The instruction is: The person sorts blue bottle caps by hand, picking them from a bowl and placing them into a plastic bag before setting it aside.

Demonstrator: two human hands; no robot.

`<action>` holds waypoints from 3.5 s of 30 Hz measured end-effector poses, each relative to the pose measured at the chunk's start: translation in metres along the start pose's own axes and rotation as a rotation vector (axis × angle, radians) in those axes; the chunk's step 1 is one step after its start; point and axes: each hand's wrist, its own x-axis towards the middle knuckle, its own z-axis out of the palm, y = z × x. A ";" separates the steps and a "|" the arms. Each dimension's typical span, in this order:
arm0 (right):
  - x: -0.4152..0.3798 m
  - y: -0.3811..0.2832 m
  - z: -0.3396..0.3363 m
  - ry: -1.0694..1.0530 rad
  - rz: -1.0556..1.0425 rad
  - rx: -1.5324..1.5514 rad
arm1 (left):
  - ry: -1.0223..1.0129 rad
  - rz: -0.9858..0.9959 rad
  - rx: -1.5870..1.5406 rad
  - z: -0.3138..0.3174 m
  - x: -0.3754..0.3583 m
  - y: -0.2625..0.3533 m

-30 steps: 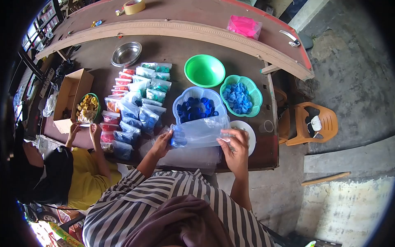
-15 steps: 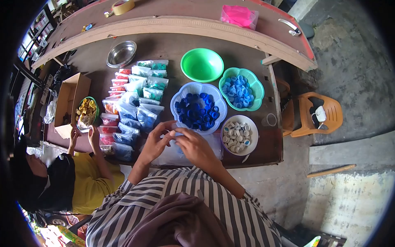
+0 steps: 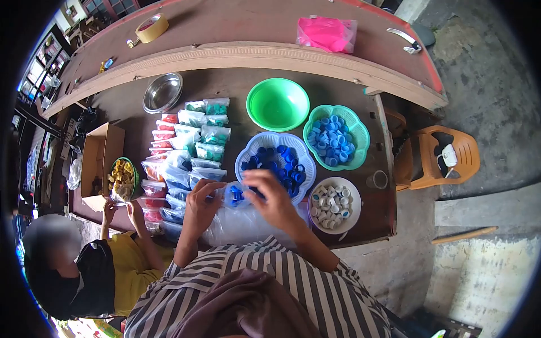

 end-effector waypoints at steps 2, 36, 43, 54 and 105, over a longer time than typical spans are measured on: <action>-0.002 0.043 -0.005 0.147 0.132 0.012 | 0.004 -0.086 -0.020 0.000 0.003 0.000; -0.098 0.139 0.018 0.090 0.381 -0.054 | 0.093 0.151 0.009 0.007 -0.008 -0.014; -0.090 0.079 0.007 0.110 0.286 0.018 | 0.141 0.163 -0.055 -0.002 -0.005 0.001; -0.030 -0.050 -0.011 0.190 -0.010 0.029 | 0.133 0.210 -0.105 0.014 -0.015 0.001; -0.021 0.194 0.034 -0.369 0.096 -0.517 | 0.033 -0.175 -0.209 0.001 0.017 -0.024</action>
